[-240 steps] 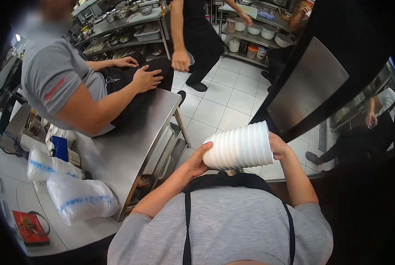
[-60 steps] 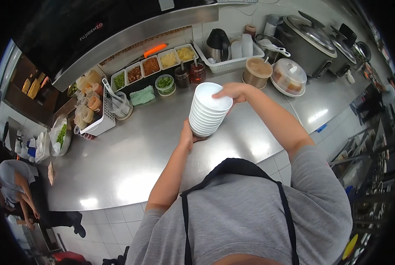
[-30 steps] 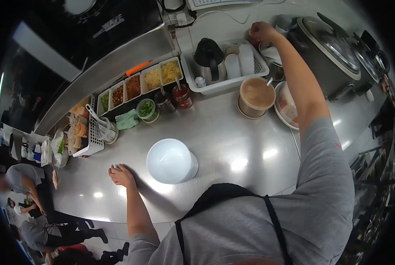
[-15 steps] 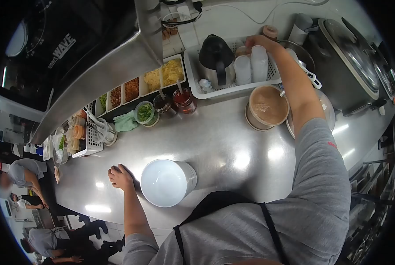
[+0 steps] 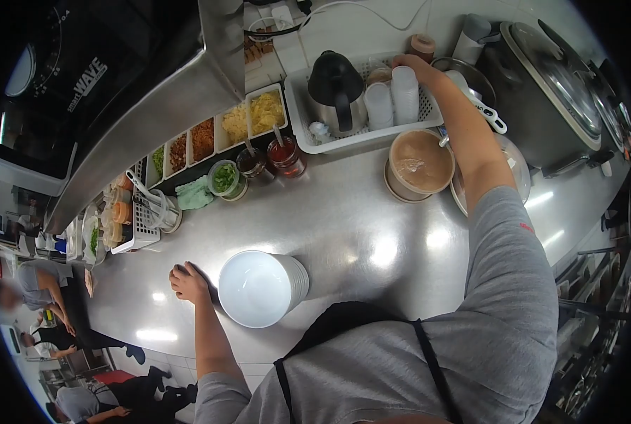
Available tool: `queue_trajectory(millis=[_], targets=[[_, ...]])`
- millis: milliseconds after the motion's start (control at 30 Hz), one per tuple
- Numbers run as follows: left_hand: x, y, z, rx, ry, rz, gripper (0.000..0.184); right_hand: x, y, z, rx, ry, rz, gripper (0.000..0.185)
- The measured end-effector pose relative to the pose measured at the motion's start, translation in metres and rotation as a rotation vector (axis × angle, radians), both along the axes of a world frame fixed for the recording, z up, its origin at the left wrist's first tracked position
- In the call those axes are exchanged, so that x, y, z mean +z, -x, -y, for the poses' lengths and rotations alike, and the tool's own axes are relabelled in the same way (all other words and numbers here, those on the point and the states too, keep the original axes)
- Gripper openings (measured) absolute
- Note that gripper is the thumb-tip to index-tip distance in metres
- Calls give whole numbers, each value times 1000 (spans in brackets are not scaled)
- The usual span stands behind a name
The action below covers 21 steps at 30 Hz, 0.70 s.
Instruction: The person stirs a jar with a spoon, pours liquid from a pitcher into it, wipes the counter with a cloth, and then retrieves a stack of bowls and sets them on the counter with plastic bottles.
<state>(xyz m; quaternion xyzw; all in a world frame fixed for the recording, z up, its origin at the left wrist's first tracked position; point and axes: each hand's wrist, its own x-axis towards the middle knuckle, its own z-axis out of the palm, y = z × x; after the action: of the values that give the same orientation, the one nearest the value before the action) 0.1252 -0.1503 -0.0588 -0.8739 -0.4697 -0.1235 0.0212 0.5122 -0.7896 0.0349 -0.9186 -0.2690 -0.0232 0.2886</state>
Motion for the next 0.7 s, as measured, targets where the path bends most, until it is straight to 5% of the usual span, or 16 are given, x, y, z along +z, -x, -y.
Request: queue_trajectory(millis=[267, 367, 700], targets=[[-1, 0, -1, -1, -16, -11, 49, 4, -13, -6, -182, -118, -182, 22], [-2, 0, -1, -4, -22, -9, 49, 13, -5, -12, -155, -79, -31, 21], [-3, 0, 0, -4, -45, -3, 49, -7, -24, -9, -95, -115, -206, 17]])
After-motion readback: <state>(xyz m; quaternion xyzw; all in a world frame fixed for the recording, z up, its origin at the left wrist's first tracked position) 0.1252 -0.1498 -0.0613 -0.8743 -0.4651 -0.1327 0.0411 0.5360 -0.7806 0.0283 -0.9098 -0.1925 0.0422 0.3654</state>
